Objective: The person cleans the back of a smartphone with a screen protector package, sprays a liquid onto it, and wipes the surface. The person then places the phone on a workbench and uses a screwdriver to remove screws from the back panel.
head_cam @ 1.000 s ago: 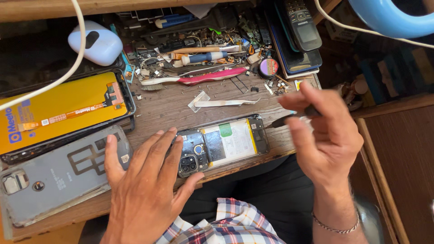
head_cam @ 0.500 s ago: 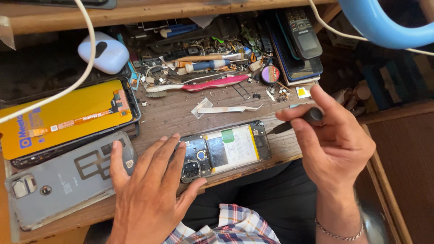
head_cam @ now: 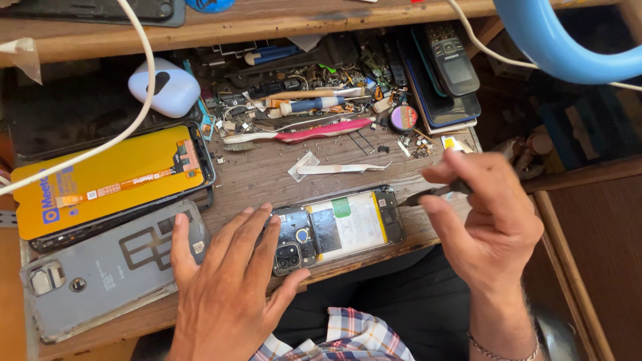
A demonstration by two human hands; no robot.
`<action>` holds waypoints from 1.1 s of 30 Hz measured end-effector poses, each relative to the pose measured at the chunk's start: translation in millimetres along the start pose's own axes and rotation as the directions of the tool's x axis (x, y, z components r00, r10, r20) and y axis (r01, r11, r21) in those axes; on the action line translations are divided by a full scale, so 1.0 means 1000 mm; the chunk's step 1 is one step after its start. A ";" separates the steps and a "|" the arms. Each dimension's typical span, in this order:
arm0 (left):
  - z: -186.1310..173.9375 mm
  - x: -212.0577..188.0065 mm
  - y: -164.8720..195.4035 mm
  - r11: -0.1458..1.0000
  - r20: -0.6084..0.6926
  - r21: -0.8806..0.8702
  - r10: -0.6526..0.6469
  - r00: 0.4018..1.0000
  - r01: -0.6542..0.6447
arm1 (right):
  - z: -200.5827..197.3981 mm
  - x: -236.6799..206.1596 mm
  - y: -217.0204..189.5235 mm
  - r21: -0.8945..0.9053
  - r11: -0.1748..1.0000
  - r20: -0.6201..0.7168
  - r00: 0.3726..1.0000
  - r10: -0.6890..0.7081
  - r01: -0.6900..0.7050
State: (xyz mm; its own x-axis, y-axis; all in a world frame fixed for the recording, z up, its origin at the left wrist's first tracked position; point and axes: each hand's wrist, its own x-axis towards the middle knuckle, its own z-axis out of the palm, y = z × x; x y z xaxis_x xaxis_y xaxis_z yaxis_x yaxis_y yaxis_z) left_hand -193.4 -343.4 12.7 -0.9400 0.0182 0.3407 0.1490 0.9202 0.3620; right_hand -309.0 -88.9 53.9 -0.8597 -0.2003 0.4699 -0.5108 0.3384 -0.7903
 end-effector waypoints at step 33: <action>-0.008 0.002 0.004 1.000 -0.007 -0.016 -0.008 1.000 0.007 | 0.007 -0.016 0.005 0.034 0.988 0.045 0.988 -0.150 0.149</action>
State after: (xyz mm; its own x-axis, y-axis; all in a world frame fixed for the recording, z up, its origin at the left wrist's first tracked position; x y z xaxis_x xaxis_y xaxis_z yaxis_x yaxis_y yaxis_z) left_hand -192.2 -342.9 21.6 -0.9389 0.0086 0.3440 0.1471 0.9138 0.3786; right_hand -298.1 -90.5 39.5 -0.7724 -0.2901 0.5651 -0.6327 0.2734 -0.7245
